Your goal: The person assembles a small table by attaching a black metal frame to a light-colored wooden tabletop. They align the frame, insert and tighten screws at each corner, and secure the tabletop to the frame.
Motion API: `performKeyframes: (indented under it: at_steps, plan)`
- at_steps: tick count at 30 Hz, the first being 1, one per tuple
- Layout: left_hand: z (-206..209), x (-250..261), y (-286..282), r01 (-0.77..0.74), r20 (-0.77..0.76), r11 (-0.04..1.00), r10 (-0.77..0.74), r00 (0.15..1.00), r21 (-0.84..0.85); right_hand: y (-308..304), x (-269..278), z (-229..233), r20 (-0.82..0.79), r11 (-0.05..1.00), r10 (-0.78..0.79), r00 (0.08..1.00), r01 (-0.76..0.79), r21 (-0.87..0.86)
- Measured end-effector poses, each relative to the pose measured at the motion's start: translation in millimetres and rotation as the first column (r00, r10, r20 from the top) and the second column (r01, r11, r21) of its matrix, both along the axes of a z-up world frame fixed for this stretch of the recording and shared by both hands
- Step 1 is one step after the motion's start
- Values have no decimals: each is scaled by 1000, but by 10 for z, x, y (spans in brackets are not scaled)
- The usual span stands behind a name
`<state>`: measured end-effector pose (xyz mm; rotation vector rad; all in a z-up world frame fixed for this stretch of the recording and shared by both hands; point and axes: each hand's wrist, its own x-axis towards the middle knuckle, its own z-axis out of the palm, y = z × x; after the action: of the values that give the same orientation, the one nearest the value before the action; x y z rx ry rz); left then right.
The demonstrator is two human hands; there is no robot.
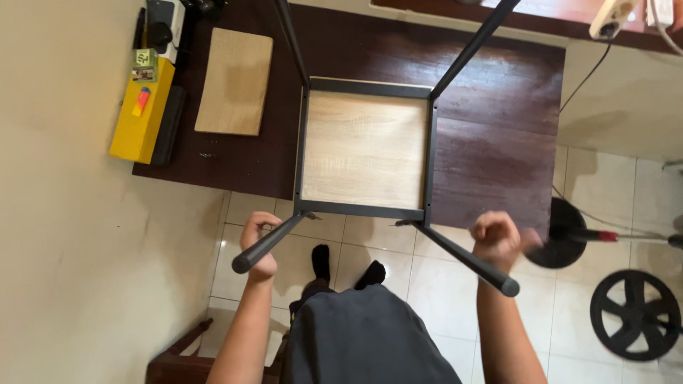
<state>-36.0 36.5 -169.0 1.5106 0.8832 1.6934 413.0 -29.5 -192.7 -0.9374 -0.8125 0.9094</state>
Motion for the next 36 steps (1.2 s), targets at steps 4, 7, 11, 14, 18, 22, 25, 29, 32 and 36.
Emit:
performKeyframes:
  at_steps: [4, 7, 11, 14, 18, 22, 25, 29, 32, 36]
  plan:
    - [-629, -372, 326, 8, 65, 888, 25, 998, -460, 295, 145, -726, 440, 744, 41, 897, 267, -613]
    - [-1213, -389, 728, -100, -273, 677, -154, 950, -729, 536, 55, -1141, 539, 659, 296, 788, 240, -713]
    - [-1628, -153, 1084, -334, -607, 604, -327, 724, -724, 693, -153, -1305, 517, 629, 356, 778, 210, -748]
    - [-1641, -79, 1179, -348, -706, 671, -378, 599, -655, 738, -273, -1297, 507, 587, 367, 779, 229, -777]
    - [-1631, -68, 1255, -313, -780, 760, -379, 498, -569, 757, -358, -1233, 524, 555, 398, 753, 258, -791]
    - [-1623, -152, 1329, -319, -741, 723, -384, 550, -612, 732, -393, -1212, 518, 448, 446, 730, 319, -835]
    - [-1642, -225, 1343, -317, -738, 713, -409, 536, -625, 672, -443, -1269, 514, 483, 404, 757, 301, -822]
    - [-1680, -321, 1415, -315, -737, 707, -426, 524, -633, 542, -530, -1364, 496, 502, 338, 800, 293, -813]
    - [-1706, -359, 1408, -294, -746, 740, -396, 535, -604, 492, -564, -1389, 492, 511, 299, 818, 298, -806]
    - [-1727, -362, 1344, -274, -752, 772, -363, 551, -574, 475, -554, -1337, 508, 499, 324, 798, 313, -808]
